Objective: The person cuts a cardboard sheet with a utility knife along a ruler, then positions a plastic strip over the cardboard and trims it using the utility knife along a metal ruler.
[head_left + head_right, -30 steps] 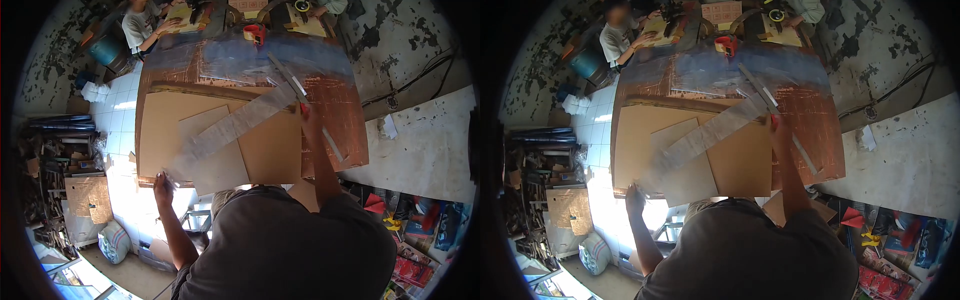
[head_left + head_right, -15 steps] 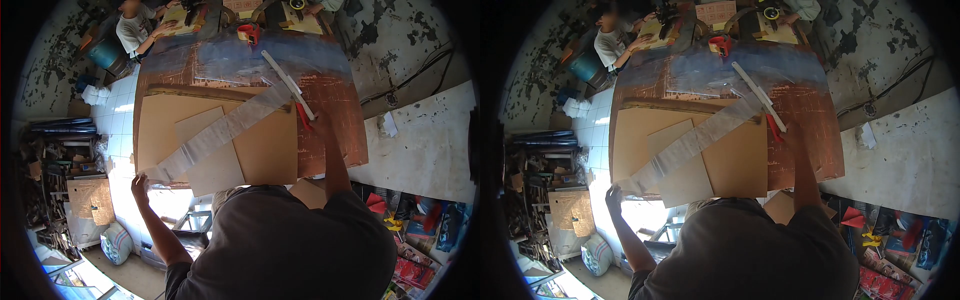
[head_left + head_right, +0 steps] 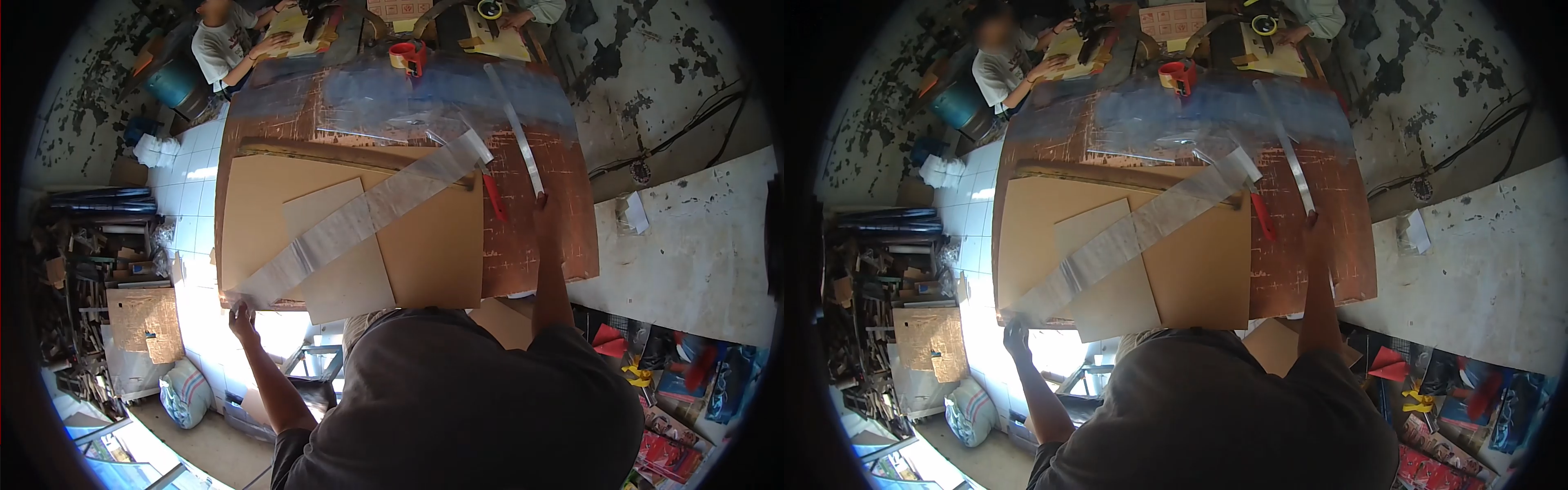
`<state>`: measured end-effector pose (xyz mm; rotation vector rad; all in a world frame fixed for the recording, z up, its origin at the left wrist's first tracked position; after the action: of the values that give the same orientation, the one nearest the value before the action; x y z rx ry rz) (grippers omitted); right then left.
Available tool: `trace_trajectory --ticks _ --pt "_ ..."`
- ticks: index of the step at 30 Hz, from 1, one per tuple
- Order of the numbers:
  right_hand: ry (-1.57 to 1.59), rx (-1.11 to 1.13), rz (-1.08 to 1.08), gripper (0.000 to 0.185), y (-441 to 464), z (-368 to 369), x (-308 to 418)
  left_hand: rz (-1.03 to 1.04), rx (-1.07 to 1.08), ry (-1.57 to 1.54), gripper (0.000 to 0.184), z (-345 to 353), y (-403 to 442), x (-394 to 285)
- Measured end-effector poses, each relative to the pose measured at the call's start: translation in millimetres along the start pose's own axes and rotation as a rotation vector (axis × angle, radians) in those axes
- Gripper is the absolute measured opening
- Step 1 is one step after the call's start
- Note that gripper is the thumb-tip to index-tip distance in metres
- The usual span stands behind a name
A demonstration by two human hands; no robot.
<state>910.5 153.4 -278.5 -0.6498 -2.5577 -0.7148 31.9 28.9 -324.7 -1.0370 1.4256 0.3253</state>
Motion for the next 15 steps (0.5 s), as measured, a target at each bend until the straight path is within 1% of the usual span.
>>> trace_trajectory --ticks 1,2,3,4,5,6,8,9,11,12,14,15 --pt "0.04 0.004 0.066 0.026 1.9 -14.1 11.6 -0.014 -0.035 -0.232 0.039 0.0 -7.7 -0.8" --pt "0.08 0.006 0.136 0.029 2.4 -22.9 17.8 -0.013 -0.037 -0.231 0.039 -1.7 -8.6 4.0" --pt "0.081 0.005 0.138 0.029 2.8 -19.2 14.7 0.011 -0.016 -0.311 0.038 -4.5 -4.4 15.2" --pt "0.097 -0.023 0.114 0.03 4.2 -13.8 9.5 0.035 0.007 -0.39 0.038 -0.9 -7.7 12.5" --pt "0.113 -0.051 0.09 0.031 4.6 -9.5 4.1 0.051 -0.083 -0.38 0.032 -1.1 -13.0 15.8" --pt "0.115 -0.052 0.091 0.031 3.1 -14.1 11.1 0.053 -0.083 -0.379 0.032 1.8 -15.4 17.2" --pt "-0.157 -0.056 0.04 0.031 1.4 -30.7 40.1 0.086 -0.145 -0.283 0.034 0.8 -17.2 22.5" --pt "-0.154 -0.053 0.034 0.031 0.8 -24.3 39.6 0.099 -0.178 -0.22 0.038 -0.2 -18.2 25.9" --pt "-0.242 -0.221 -0.102 0.037 -2.6 -12.7 42.9 0.07 -0.198 -0.205 0.041 1.7 -19.8 30.2" --pt "-0.234 -0.212 -0.111 0.037 -3.2 -6.8 47.7 0.044 -0.212 -0.188 0.044 2.0 -21.0 31.6" --pt "0.056 0.011 -0.201 0.04 -12.5 19.1 70.0 0.063 -0.199 -0.173 0.048 8.4 -31.2 22.8" --pt "0.065 0.024 -0.208 0.04 -18.1 22.1 83.1 0.069 -0.211 -0.195 0.049 8.2 -31.2 21.4"
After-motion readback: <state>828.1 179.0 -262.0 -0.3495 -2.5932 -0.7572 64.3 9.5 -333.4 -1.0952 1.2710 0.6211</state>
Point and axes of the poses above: each hand's wrist, its own y-axis towards the middle knuckle, its own z-axis out of the palm, x = y × z, the point moved 6 cm from there along y, towards the middle knuckle, and after that the axes turned 5 degrees about -x, right-handed, at the moved point
